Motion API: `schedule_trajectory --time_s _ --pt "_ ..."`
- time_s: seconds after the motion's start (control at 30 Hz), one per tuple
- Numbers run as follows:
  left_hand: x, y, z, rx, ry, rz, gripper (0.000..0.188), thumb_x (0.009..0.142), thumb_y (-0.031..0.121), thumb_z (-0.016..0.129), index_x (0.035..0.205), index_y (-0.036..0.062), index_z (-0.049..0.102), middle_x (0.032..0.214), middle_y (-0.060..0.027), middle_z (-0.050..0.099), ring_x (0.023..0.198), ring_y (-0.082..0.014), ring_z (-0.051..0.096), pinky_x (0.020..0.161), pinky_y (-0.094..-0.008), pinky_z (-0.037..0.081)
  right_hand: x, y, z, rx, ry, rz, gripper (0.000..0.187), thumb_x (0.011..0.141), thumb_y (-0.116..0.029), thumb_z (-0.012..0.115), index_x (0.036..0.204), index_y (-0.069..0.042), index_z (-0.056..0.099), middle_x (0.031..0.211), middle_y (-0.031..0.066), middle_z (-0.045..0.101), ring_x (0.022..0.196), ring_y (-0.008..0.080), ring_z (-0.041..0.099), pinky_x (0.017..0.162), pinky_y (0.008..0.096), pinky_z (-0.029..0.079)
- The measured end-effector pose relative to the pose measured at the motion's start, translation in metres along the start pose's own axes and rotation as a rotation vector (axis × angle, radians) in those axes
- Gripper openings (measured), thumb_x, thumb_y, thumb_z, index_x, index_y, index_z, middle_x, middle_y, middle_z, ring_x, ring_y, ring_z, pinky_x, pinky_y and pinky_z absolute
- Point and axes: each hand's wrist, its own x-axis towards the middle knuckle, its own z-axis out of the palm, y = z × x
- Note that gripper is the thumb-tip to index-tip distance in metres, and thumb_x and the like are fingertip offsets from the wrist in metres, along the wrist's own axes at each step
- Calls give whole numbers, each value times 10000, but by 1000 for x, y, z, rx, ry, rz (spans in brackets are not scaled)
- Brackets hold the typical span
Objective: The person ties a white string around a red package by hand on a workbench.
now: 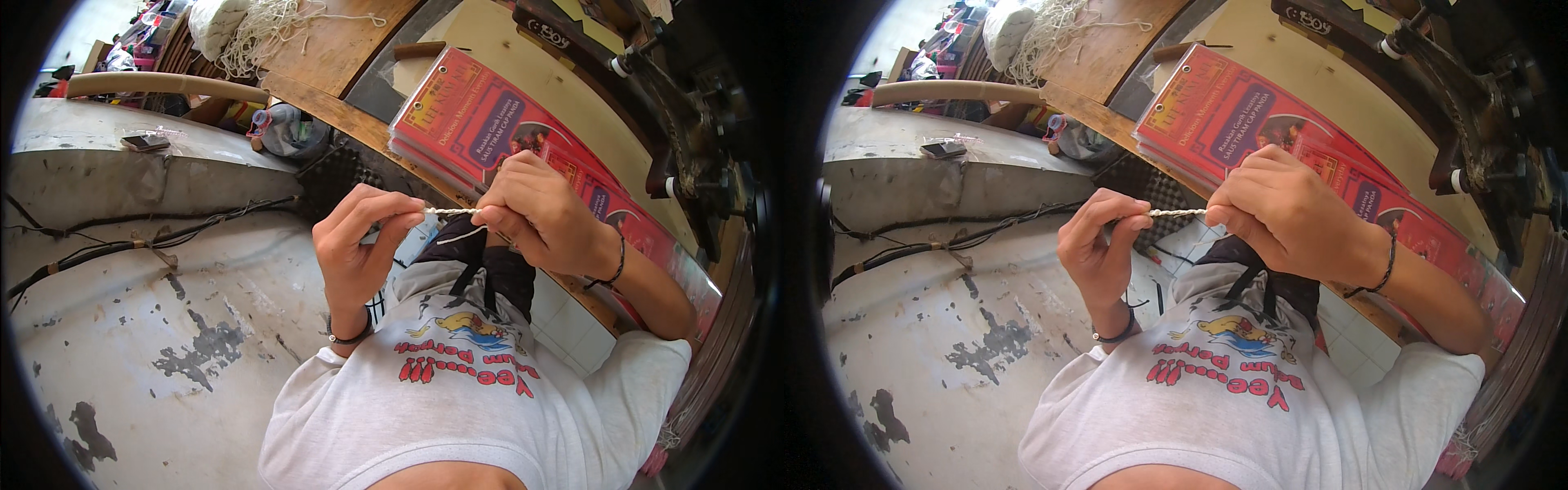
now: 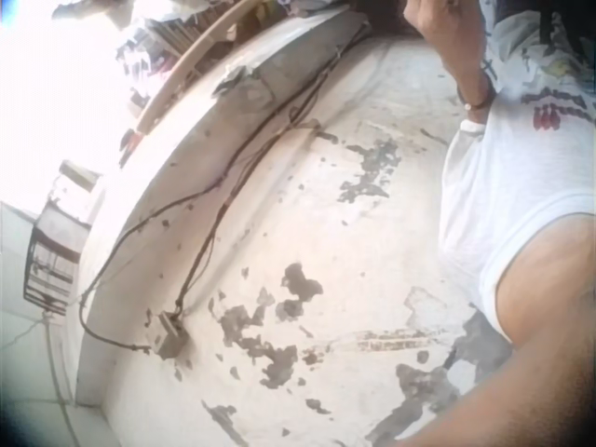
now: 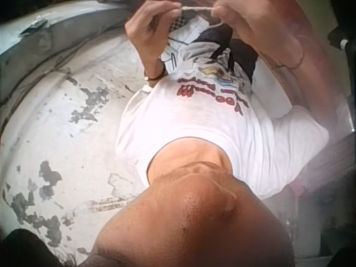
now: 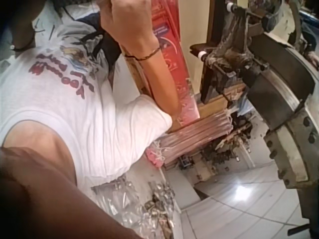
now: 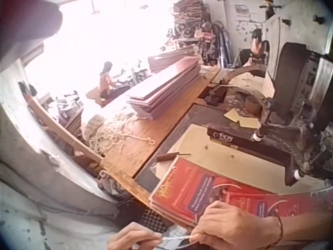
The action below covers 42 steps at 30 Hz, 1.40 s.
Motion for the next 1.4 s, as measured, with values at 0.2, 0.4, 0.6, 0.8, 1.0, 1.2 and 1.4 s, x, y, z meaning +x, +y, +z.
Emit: schedule_trajectory --time_s 0.2,0.4,0.6,0.8,1.0,1.2,1.4 --pt "-6 0 1 -33 31 -84 56 853 -9 717 857 -21 662 724 -74 642 604 -127 569 527 -243 425 2 -2 1 46 63 10 79 848 -54 716 902 -37 662 796 78 638 755 239 605 738 349 452" --pt "-7 -1 2 -25 41 -146 161 925 37 645 780 -24 611 630 -48 548 520 -97 458 483 -242 334 1 0 1 55 101 -15 155 771 16 779 864 -26 663 775 73 640 718 207 624 680 323 474" --pt "-9 2 5 -49 1 -281 395 1041 199 499 712 -17 533 629 -11 487 568 -65 419 505 -240 300 2 -2 2 52 120 -9 120 784 -20 772 843 -38 669 742 68 637 713 211 618 677 334 472" --pt "-13 -4 9 -344 25 -410 525 1062 271 466 595 34 427 591 -34 448 543 -95 401 498 -255 316 1 -1 1 38 112 -18 166 752 20 793 822 -23 649 765 89 624 722 220 618 685 332 508" --pt "-17 -14 13 -702 44 -401 446 969 390 626 733 22 534 678 -34 526 604 -87 472 542 -240 358 0 -1 2 74 146 14 146 769 11 779 848 -23 661 767 83 635 720 218 626 665 324 502" --pt "-14 -15 13 -192 50 -177 674 644 382 895 1135 8 625 944 -81 656 871 -164 615 724 -272 453 0 -1 2 85 174 45 112 789 -35 766 863 -24 682 776 83 647 717 234 641 635 331 495" --pt "-1 -4 20 117 -50 100 271 727 34 811 987 46 736 907 -68 713 831 -203 632 734 -298 463 -1 -1 1 104 175 71 106 797 -33 758 867 -20 679 798 86 648 723 234 645 638 324 507"
